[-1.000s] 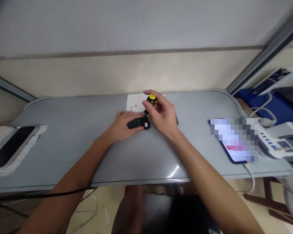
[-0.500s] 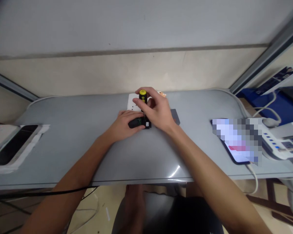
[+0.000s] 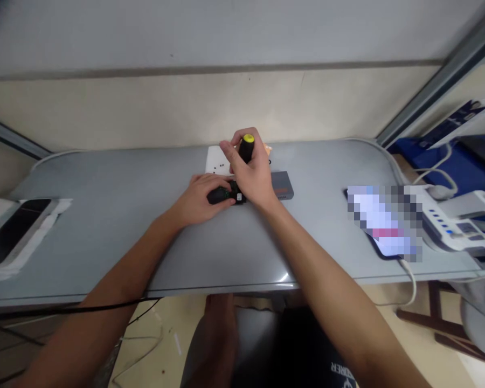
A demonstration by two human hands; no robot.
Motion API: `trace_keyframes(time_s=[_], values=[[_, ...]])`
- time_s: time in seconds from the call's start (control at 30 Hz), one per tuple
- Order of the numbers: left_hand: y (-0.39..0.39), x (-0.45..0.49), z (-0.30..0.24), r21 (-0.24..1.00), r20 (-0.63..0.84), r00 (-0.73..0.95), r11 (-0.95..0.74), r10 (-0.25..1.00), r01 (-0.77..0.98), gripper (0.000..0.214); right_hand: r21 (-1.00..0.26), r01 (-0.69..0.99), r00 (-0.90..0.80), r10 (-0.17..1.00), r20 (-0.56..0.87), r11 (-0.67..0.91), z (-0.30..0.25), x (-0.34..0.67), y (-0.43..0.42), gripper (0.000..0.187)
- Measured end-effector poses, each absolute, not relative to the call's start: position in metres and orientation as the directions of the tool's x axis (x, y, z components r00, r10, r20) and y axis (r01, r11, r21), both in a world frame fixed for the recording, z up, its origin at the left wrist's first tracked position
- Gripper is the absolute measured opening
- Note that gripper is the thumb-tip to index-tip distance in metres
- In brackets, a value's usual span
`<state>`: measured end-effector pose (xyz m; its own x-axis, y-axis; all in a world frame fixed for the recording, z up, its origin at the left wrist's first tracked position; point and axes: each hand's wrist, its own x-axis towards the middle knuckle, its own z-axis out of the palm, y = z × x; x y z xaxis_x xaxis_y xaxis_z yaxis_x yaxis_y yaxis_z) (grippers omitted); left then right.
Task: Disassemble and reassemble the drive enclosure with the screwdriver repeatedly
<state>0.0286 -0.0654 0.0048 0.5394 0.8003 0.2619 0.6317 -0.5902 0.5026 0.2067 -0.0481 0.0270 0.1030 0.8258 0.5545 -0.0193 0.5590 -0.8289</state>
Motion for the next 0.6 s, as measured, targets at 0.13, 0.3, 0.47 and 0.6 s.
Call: trace_keyframes(time_s=[0.13,0.3,0.47,0.6], values=[[-0.061,0.026,0.0,0.521,0.291,0.545,-0.608,0.786,0.599,0.022,-0.836,-0.103,0.105,0.841,0.53,0.539,0.029,0.207,-0.052,0.044],[-0.057,0.024,-0.004,0.515,0.304,0.55,-0.62,0.778,0.592,0.026,-0.864,-0.17,0.11,0.881,0.461,0.474,0.034,0.211,-0.05,0.045],[-0.055,0.025,-0.002,0.494,0.324,0.569,-0.648,0.756,0.58,0.027,-0.889,-0.248,0.089,0.923,0.374,0.384,0.036,0.223,-0.041,0.059],[-0.055,0.025,0.001,0.469,0.306,0.577,-0.647,0.757,0.601,0.028,-0.89,-0.244,0.075,0.922,0.379,0.386,0.036,0.227,-0.041,0.054]])
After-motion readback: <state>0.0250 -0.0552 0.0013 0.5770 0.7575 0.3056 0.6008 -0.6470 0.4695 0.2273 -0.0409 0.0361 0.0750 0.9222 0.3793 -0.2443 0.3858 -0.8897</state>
